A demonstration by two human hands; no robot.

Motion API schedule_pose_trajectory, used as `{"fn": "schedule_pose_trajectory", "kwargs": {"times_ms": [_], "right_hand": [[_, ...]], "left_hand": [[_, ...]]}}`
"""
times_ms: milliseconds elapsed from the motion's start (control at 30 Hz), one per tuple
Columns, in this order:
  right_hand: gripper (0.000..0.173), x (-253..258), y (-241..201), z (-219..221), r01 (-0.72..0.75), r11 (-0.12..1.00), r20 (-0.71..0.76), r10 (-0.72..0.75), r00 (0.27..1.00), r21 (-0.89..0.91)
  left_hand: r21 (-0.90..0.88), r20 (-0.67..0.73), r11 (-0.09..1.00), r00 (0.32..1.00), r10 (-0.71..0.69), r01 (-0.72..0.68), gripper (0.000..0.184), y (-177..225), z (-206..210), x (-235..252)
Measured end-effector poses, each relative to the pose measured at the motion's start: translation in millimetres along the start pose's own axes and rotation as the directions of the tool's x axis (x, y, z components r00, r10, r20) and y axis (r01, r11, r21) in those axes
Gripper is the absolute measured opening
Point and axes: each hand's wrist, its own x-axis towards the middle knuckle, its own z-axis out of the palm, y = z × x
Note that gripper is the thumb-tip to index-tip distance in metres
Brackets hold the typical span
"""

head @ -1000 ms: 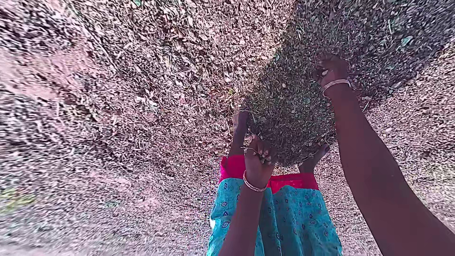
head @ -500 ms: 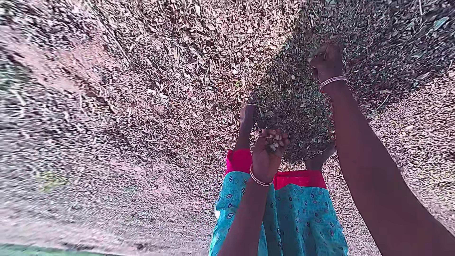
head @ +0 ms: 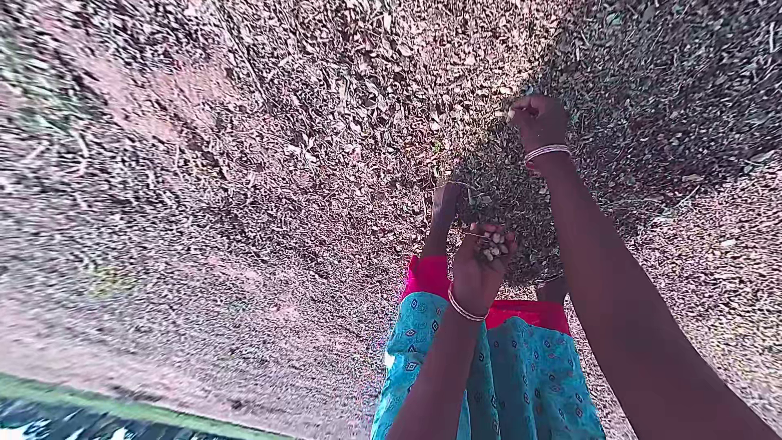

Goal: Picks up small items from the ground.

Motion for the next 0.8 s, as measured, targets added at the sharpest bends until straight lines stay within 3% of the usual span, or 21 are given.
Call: {"fn": "schedule_pose_trajectory", "kwargs": {"times_ms": [100, 167, 233, 300, 367, 467, 533, 633, 700, 800], "right_hand": [[0.042, 35.5, -14.9, 12.0, 0.074, 0.957, 0.049, -0.063, 0.997, -0.28], [0.037, 52.4, -17.9, 12.4, 0.078, 0.937, 0.052, -0.064, 0.997, -0.339], [0.035, 55.3, -20.3, 9.1, 0.053, 0.983, 0.019, -0.05, 0.999, -0.175], [0.036, 50.0, -25.2, 12.9, 0.016, 0.985, -0.001, -0.016, 1.0, 0.17], [0.042, 40.1, -36.4, 18.0, 0.024, 0.964, 0.074, -0.046, 0.996, 0.267], [0.031, 45.8, -63.8, 32.5, 0.137, 0.989, 0.171, -0.126, 0.977, -0.053], [0.027, 55.5, -81.7, 46.1, 0.234, 0.908, 0.204, -0.17, 0.964, -0.349], [0.032, 68.1, -90.3, 64.3, 0.271, 0.782, 0.268, -0.138, 0.953, -0.562], [0.029, 68.7, -85.5, 63.0, 0.221, 0.831, 0.232, -0.115, 0.966, -0.511], [0.033, 55.8, -74.9, 44.7, 0.079, 0.973, 0.161, -0.045, 0.986, -0.215]], "left_hand": [[-0.041, 0.027, 0.999, 1.0, 0.014, -0.013, 0.054, 9.1, 2.9, -0.2], [-0.071, 0.017, 0.997, 1.0, 0.017, -0.015, 0.053, 15.8, 9.5, -1.2], [-0.1, 0.014, 0.995, 1.0, 0.009, -0.008, 0.052, 21.6, 13.6, -2.7], [-0.131, 0.009, 0.991, 1.0, 0.005, -0.004, 0.05, 27.3, 17.4, -2.5], [-0.167, -0.016, 0.986, 1.0, -0.013, 0.01, 0.048, 33.8, 19.3, -3.7], [-0.216, -0.073, 0.975, 0.995, -0.061, 0.044, 0.046, 52.6, 26.6, -3.1], [-0.24, -0.083, 0.969, 0.994, -0.076, 0.054, 0.046, 66.4, 28.4, -3.5], [-0.294, -0.104, 0.955, 0.992, -0.074, 0.04, 0.045, 83.2, 26.7, -5.0], [-0.322, -0.099, 0.946, 0.993, -0.067, 0.032, 0.045, 89.1, 24.7, -5.7], [-0.37, -0.101, 0.929, 0.993, -0.056, 0.014, 0.045, 95.1, 22.6, -5.3]]}}
